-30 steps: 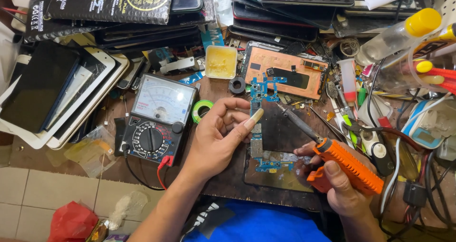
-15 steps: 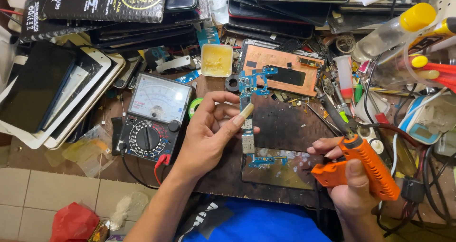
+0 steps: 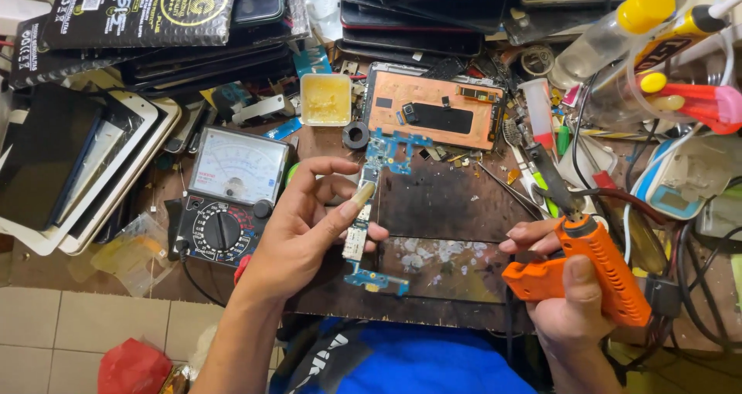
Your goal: The person uses a soldering iron to work on a small blue circuit board, applying solder to specific points. They then use a magnifying loupe to closely inspect the soldered area on the board.
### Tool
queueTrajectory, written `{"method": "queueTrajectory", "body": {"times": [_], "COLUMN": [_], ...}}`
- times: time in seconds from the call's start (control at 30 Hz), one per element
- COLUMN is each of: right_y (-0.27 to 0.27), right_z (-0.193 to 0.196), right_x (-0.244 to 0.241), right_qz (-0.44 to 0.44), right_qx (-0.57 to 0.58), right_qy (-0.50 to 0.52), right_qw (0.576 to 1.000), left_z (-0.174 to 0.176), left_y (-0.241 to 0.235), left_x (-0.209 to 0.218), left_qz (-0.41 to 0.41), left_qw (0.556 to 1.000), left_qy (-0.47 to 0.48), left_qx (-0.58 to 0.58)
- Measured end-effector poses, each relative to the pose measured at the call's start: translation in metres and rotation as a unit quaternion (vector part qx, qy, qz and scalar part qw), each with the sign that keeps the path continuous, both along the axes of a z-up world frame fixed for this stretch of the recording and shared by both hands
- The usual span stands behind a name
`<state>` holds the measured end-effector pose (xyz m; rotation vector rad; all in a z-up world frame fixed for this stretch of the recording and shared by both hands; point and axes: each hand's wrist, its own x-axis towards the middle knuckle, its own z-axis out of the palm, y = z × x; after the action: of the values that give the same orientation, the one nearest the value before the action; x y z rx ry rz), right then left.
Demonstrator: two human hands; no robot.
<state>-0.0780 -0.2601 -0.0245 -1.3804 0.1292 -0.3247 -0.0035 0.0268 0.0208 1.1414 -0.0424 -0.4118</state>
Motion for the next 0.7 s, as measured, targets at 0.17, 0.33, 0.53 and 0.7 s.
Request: {"method": "queueTrajectory", "body": {"times": [0.17,0.33,0.53,0.7], "right_y": [0.001,0.003,-0.001,0.002], "right_z": [0.003,0.006,0.0,0.005], "right_x": [-0.001,-0.002,-0.004,-0.003], "right_qz": [0.028,0.038,0.044,0.021], "right_qx": [0.053,0.067,0.052,0.01], "right_qy": [0.007,-0.001,-0.017,-0.016], "right_qw": [0.998,0.997,0.998,1.0], "left_z": [-0.004,0.001,0.002,0.004], "left_y": [-0.007,-0.01,-0.011,-0.012], "left_x": [-0.005,-0.01,-0.015,-0.02], "left_qz": [0.008,0.025,0.035,0.04], "left_qw": [0.999,0.998,0.997,0.996], "left_qy": [-0.013,-0.004,0.003,0.026], "left_qx": [0.036,0.053,0.067,0.072]}}
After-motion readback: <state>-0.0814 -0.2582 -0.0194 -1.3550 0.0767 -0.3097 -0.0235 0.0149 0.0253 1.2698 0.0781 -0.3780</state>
